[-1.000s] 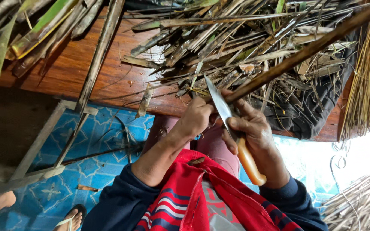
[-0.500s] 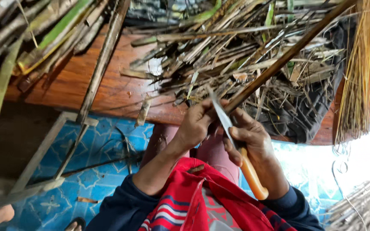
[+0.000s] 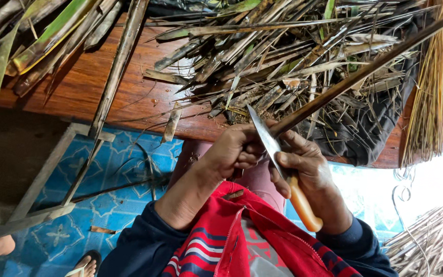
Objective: The person strips the leafy parts away from the central ribs of dried plant stems using a knife.
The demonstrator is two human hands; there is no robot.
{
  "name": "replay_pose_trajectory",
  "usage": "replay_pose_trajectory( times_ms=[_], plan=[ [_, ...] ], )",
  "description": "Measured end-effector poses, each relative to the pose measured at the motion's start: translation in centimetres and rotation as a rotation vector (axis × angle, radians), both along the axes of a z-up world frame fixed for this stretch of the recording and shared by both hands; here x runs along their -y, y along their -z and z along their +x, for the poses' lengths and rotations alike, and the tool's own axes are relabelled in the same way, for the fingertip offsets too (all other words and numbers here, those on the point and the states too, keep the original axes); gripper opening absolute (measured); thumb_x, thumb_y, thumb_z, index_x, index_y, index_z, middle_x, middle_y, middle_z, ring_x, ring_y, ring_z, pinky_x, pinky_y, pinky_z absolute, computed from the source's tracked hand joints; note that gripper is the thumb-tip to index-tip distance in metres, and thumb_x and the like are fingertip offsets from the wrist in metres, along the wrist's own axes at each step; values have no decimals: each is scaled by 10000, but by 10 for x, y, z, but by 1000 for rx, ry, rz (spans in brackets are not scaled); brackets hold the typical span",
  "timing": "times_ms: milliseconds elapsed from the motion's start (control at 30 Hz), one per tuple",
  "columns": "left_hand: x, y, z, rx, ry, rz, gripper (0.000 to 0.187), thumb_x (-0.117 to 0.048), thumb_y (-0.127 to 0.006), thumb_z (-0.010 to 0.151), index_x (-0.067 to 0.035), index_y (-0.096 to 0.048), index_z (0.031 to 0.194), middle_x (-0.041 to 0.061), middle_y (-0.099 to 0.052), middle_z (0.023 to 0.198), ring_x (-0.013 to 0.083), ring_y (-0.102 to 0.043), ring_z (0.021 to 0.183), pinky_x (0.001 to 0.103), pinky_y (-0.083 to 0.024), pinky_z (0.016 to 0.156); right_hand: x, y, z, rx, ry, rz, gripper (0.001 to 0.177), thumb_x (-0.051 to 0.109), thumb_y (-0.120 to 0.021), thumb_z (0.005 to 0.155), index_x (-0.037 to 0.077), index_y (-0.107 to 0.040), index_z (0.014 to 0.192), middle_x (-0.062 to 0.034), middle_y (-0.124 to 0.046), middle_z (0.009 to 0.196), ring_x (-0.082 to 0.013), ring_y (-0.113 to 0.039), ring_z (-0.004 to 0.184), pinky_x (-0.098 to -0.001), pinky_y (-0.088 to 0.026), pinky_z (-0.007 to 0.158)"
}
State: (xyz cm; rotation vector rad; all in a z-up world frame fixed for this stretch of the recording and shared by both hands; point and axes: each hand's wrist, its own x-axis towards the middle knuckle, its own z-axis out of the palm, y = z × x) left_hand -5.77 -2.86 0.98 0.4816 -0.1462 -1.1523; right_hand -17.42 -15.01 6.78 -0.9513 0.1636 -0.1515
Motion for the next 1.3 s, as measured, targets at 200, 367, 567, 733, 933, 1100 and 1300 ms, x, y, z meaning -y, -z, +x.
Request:
replay_pose_trajectory(
  times_ms=[200,367,567,733,933,1100,1300],
  plan=[
    [-7,1,12,-159,484,-230,170,-173,-505,963,-111,-472,808,-98,-209,610,-42,-234,442,89,-210,270,12,-5,-15,6,-230,68,524,-21,-563,919,32,-565,1440,-282,-682,621,-253,-656,367,-287,-565,314],
    [-8,16,7,-179,486,-228,134,-150,-504,967,-65,-493,864,-79,-212,611,-11,-233,457,103,-218,298,17,7,-16,46,-293,122,577,-74,-543,905,20,-515,1473,-310,-654,614,-299,-636,336,-329,-572,291],
    [-8,-11,7,415,-2,285,212,-125,-523,992,14,-668,923,97,-545,633,124,-491,552,194,-394,398,11,21,8,61,3,-77,542,-154,-565,819,-16,-617,1340,-383,-667,742,-405,-546,249,-456,-488,168],
    [-18,-8,22,906,-200,497,257,-209,-560,1027,-68,-674,845,88,-608,611,133,-594,624,255,-523,532,34,15,24,12,183,-223,434,-84,-596,857,6,-649,1278,-347,-616,641,-392,-598,305,-391,-483,213],
    [-54,-17,41,1043,-215,589,283,-259,-533,1049,-87,-689,886,91,-634,629,192,-622,604,303,-543,551,66,10,38,43,267,-311,446,-18,-573,948,65,-571,1386,-303,-658,737,-353,-650,427,-370,-550,336],
    [-73,-46,38,1472,-647,839,291,-296,-484,1061,-114,-710,1087,172,-735,859,373,-730,765,471,-559,693,45,24,45,13,293,-335,524,-31,-582,934,62,-502,1445,-306,-665,753,-359,-685,479,-393,-599,357],
    [-63,-82,5,1893,-1306,732,342,-189,-633,1002,42,-660,1252,239,-688,1122,419,-678,1018,488,-526,877,18,49,50,117,264,-336,583,-36,-603,941,69,-464,1498,-337,-665,782,-411,-711,529,-437,-627,359]
  ],
)
